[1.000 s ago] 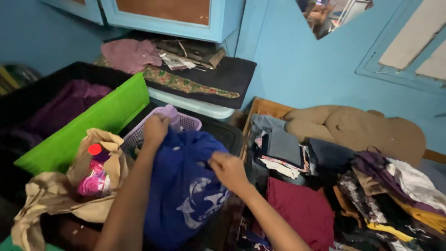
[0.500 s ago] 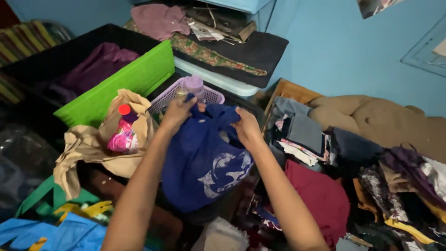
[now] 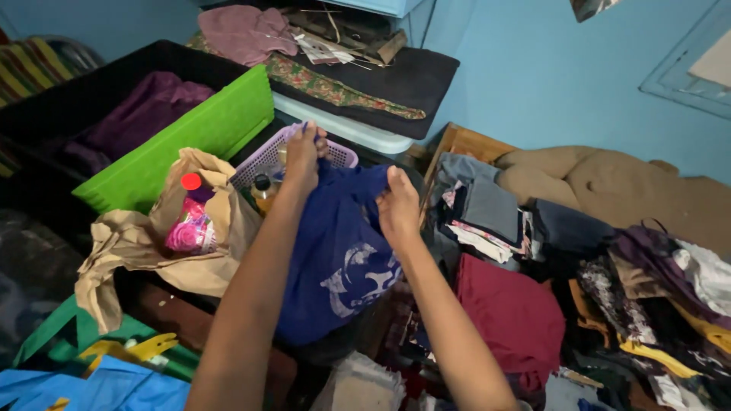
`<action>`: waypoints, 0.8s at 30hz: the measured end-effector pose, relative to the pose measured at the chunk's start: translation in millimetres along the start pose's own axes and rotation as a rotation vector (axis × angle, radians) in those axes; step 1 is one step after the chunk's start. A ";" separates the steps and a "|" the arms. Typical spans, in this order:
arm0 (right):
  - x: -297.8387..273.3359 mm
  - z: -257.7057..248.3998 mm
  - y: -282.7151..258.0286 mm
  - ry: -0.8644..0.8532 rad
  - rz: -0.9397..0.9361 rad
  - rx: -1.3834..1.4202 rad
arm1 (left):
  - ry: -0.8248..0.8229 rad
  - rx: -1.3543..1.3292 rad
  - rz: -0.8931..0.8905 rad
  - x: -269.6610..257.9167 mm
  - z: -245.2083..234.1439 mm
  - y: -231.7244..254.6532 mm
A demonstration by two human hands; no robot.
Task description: The person is organizing various items of clothing from a bed into storage drawers and bags.
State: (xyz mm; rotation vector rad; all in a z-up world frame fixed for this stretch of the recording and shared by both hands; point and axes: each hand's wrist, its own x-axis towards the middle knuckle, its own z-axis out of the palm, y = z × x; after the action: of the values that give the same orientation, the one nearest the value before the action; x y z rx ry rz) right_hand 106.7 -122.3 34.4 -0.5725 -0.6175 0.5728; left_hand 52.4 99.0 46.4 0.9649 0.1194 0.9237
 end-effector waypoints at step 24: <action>-145.0 -75.6 31.0 -0.110 -0.052 -0.716 | 0.286 1.301 0.340 66.1 -81.6 -125.7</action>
State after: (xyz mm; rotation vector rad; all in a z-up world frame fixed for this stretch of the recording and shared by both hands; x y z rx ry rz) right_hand 49.4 -217.4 -89.6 -1.1965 -0.9457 0.3224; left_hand 133.6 170.5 -76.6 2.0779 0.9008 1.2975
